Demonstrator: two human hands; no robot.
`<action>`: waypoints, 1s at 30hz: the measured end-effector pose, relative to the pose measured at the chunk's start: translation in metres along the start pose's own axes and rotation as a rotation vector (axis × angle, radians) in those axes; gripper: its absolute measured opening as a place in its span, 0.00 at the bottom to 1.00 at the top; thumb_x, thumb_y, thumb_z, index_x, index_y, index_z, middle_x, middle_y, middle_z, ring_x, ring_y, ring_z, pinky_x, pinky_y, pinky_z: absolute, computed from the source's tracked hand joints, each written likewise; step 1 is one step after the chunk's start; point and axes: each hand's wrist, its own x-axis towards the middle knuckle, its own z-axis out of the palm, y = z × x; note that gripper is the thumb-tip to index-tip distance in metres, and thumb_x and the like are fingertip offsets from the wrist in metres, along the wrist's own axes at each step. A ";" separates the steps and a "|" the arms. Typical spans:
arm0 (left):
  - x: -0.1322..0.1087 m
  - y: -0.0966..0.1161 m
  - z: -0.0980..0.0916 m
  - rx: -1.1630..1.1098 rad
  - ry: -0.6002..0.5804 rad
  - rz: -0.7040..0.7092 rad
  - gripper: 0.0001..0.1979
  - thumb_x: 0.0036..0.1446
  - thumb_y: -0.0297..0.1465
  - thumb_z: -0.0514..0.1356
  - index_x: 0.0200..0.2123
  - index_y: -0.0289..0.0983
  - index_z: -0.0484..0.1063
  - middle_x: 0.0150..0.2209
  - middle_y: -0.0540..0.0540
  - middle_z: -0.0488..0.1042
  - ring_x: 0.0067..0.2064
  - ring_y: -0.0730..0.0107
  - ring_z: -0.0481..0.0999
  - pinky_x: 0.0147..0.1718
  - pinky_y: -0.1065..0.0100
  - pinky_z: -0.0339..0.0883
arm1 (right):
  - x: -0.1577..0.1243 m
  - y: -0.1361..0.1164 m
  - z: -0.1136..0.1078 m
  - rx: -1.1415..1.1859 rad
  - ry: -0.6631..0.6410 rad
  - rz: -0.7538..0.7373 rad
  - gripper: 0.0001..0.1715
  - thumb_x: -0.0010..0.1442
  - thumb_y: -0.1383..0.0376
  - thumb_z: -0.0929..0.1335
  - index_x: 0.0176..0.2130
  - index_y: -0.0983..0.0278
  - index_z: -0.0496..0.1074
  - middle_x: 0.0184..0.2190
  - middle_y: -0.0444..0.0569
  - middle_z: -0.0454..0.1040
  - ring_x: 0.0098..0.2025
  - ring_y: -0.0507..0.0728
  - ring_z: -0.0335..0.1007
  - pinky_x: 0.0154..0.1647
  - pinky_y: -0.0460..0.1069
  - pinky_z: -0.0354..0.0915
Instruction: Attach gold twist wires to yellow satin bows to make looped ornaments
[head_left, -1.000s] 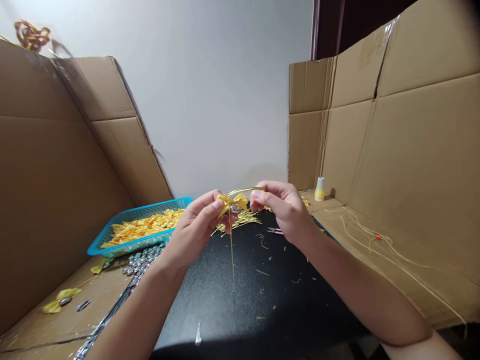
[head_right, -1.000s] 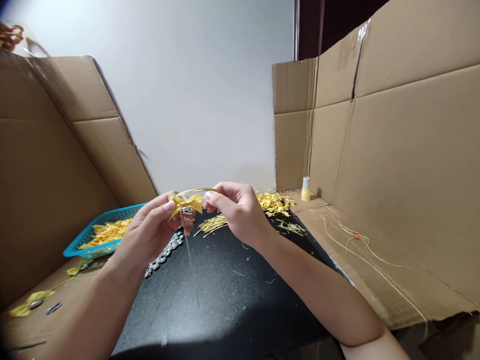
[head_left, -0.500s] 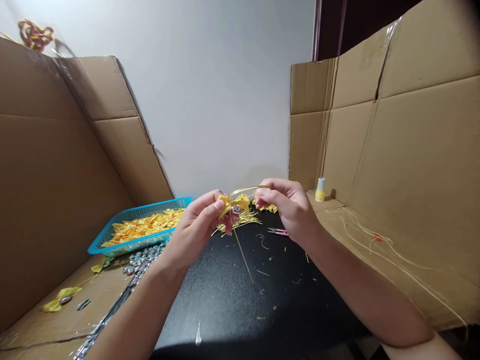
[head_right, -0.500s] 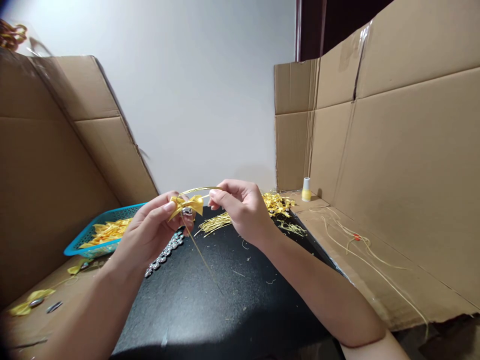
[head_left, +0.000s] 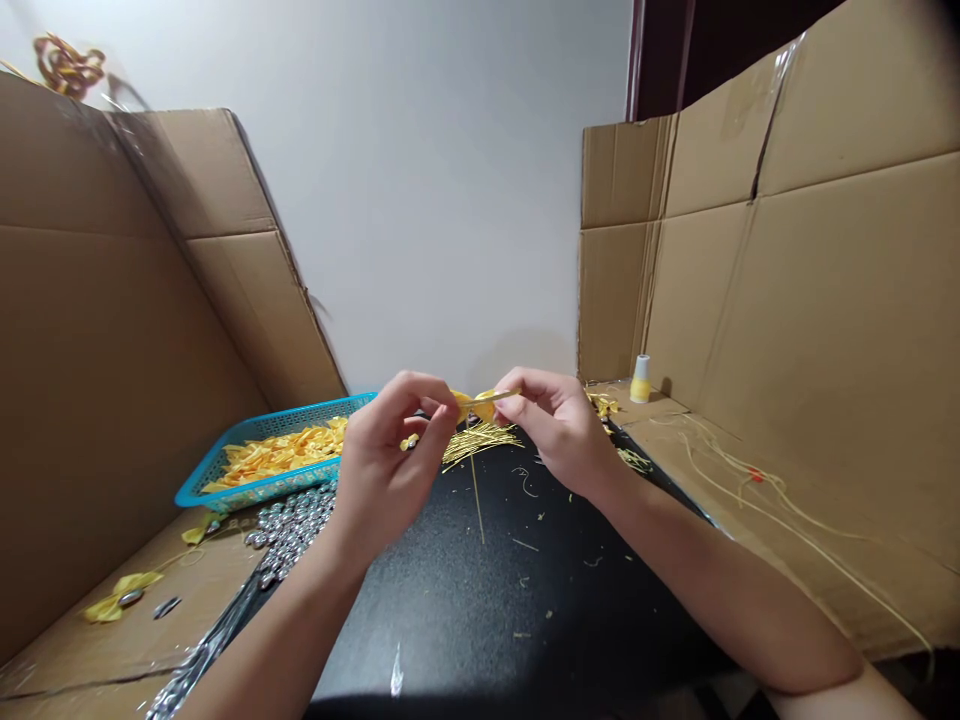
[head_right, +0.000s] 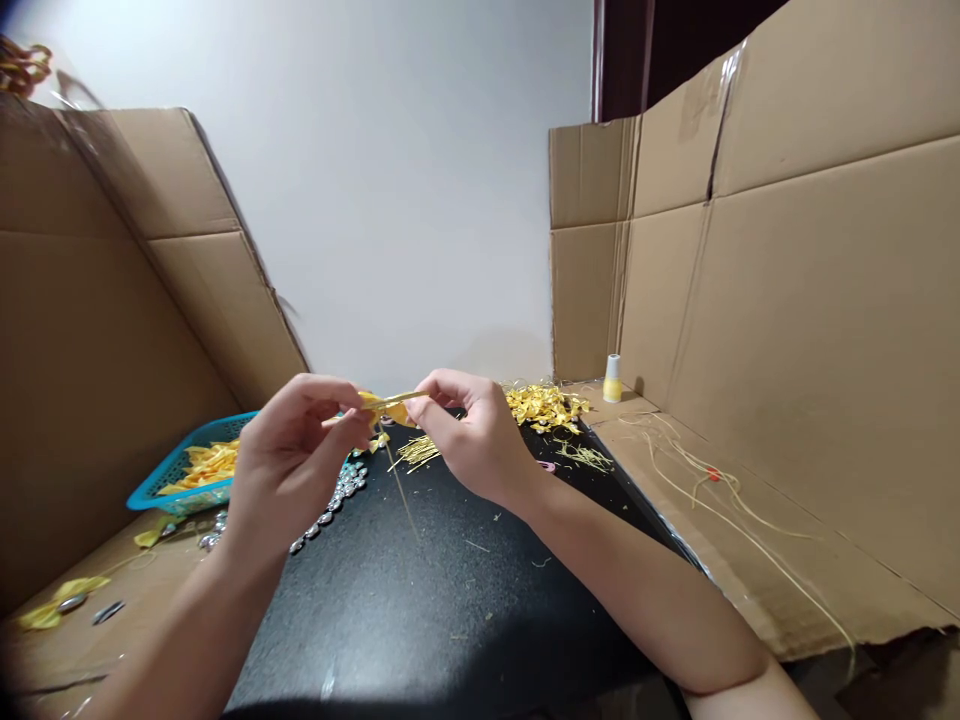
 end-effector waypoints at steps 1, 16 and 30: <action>-0.001 0.001 -0.001 0.034 -0.013 0.003 0.03 0.58 0.26 0.59 0.32 0.39 0.70 0.26 0.52 0.67 0.26 0.78 0.66 0.24 0.75 0.63 | -0.001 -0.001 0.000 -0.017 0.003 -0.015 0.12 0.59 0.63 0.64 0.25 0.63 0.67 0.22 0.40 0.64 0.27 0.49 0.59 0.32 0.47 0.58; -0.001 0.001 -0.002 0.096 -0.014 0.046 0.06 0.63 0.31 0.56 0.32 0.38 0.66 0.28 0.50 0.70 0.28 0.75 0.68 0.26 0.73 0.64 | -0.005 -0.004 0.002 -0.111 0.075 -0.088 0.11 0.58 0.65 0.64 0.24 0.63 0.67 0.23 0.41 0.66 0.29 0.50 0.61 0.33 0.48 0.58; -0.001 0.004 -0.001 0.143 -0.014 0.111 0.05 0.63 0.29 0.55 0.32 0.39 0.65 0.29 0.51 0.70 0.28 0.76 0.66 0.25 0.73 0.62 | -0.003 -0.003 0.002 -0.081 0.046 -0.071 0.11 0.59 0.65 0.64 0.25 0.63 0.67 0.23 0.41 0.66 0.28 0.50 0.61 0.33 0.48 0.59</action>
